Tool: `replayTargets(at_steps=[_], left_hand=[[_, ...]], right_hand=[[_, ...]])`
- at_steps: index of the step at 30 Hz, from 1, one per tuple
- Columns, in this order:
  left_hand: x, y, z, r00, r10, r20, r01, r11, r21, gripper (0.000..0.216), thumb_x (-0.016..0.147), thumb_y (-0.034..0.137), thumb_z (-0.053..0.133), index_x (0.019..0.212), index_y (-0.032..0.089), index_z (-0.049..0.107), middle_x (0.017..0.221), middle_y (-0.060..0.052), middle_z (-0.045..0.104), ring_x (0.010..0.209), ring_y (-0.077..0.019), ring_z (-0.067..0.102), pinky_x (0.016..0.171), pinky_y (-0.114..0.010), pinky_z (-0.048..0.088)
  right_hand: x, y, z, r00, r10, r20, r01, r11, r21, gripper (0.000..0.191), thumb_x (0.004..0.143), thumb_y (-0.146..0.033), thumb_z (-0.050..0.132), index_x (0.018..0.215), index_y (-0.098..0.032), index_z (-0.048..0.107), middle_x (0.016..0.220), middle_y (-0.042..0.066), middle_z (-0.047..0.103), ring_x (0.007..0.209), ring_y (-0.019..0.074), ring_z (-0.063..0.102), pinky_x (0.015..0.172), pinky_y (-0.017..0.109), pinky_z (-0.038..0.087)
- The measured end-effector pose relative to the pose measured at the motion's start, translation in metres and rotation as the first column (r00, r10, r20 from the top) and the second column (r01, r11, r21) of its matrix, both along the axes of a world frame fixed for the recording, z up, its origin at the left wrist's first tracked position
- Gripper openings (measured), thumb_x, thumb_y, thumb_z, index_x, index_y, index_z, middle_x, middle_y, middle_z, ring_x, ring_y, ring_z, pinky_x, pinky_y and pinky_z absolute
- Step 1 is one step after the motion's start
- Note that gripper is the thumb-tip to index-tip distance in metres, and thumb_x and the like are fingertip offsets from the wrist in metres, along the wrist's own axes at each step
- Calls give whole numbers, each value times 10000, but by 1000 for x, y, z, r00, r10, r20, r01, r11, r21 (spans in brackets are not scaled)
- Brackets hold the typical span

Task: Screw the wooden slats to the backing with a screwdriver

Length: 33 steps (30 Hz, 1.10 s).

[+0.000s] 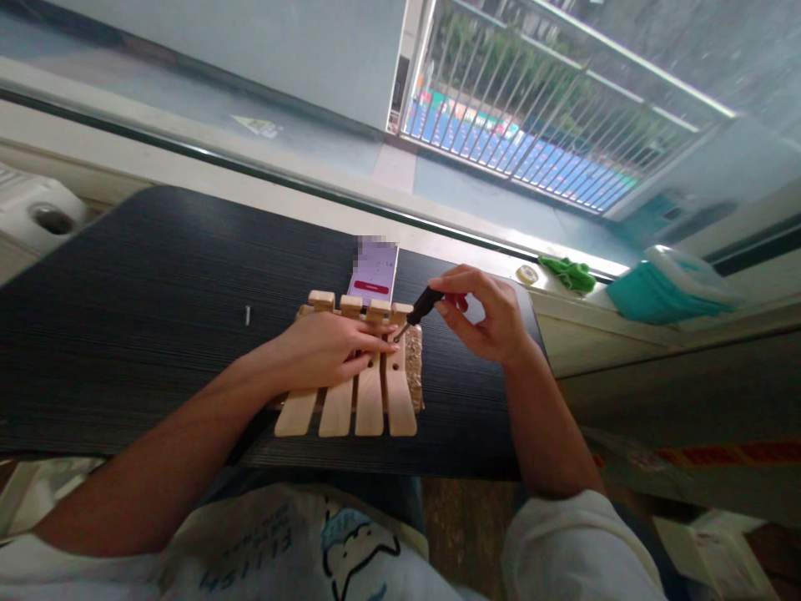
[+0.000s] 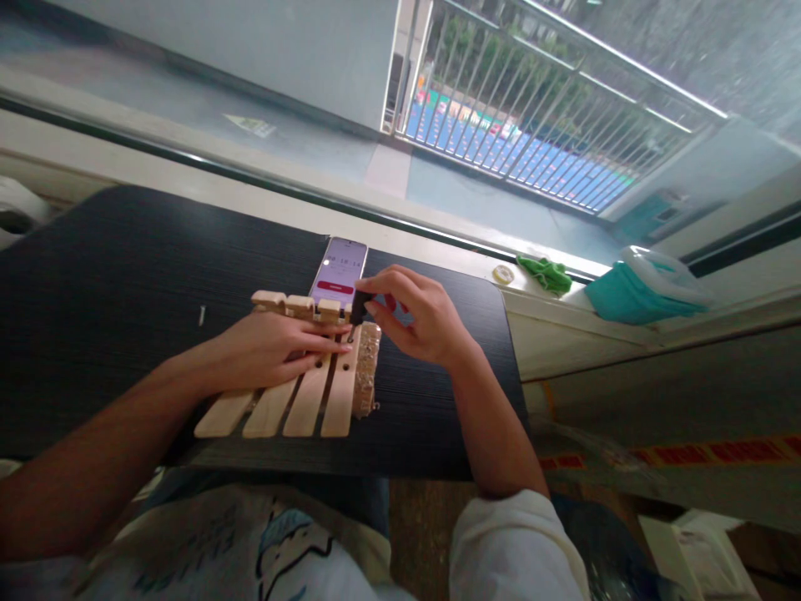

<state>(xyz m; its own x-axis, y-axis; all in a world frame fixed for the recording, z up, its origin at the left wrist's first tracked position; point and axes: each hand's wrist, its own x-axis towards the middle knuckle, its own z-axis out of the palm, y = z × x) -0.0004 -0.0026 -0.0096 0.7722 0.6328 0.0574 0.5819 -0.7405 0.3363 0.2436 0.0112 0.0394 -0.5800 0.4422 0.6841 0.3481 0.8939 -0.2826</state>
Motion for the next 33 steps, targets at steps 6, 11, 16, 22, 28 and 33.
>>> replayTargets(at_steps=[6,11,16,22,28,33], left_hand=[[0,1,-1,1000,1,10,-1,1000,-1,430,922,224,505,1287,405,644,1422,68,562,1220,-209,642,1024,-373,525],[0,0,0,999,15,-32,-16,1000,-11,436,929,245,488,1303,419,629,1435,87,549,1217,-216,643,1026,-380,520],[0,-1,1,999,16,-43,-17,1000,-11,439,930,245,488,1305,427,626,1437,94,545,1213,-213,645,1018,-378,523],[1,0,2,999,14,-42,-15,1000,-17,434,934,246,481,1303,416,633,1435,85,549,1202,-221,651,1014,-387,524],[0,0,-1,1000,21,-21,-21,1000,-12,425,933,254,492,1292,430,635,1426,89,562,1206,-209,648,1008,-376,524],[-1,0,-2,999,23,-36,-23,1000,-6,428,931,257,495,1292,443,630,1439,100,547,1199,-203,651,1019,-372,515]], right_hand=[[4,-4,0,1000,6,8,-4,984,-176,172,908,-164,547,1055,-253,535,1143,50,738,815,118,682,597,279,511],[5,-8,-1,1000,7,-15,-12,935,-355,171,932,-204,544,1098,-243,547,1130,48,744,816,115,693,656,288,538],[6,-6,5,999,38,9,-33,944,-329,261,917,-195,594,1171,-246,626,1045,8,765,734,82,662,631,246,519],[3,-6,9,999,-18,27,25,957,-288,209,888,-200,644,1079,-248,715,949,-15,791,589,58,558,573,231,484],[0,-9,10,996,-87,19,89,952,-293,197,866,-185,671,1047,-237,729,898,-23,789,564,50,506,571,216,473],[-1,-9,10,990,-138,23,139,950,-279,181,858,-221,688,1032,-245,730,900,-25,785,562,59,513,572,233,480]])
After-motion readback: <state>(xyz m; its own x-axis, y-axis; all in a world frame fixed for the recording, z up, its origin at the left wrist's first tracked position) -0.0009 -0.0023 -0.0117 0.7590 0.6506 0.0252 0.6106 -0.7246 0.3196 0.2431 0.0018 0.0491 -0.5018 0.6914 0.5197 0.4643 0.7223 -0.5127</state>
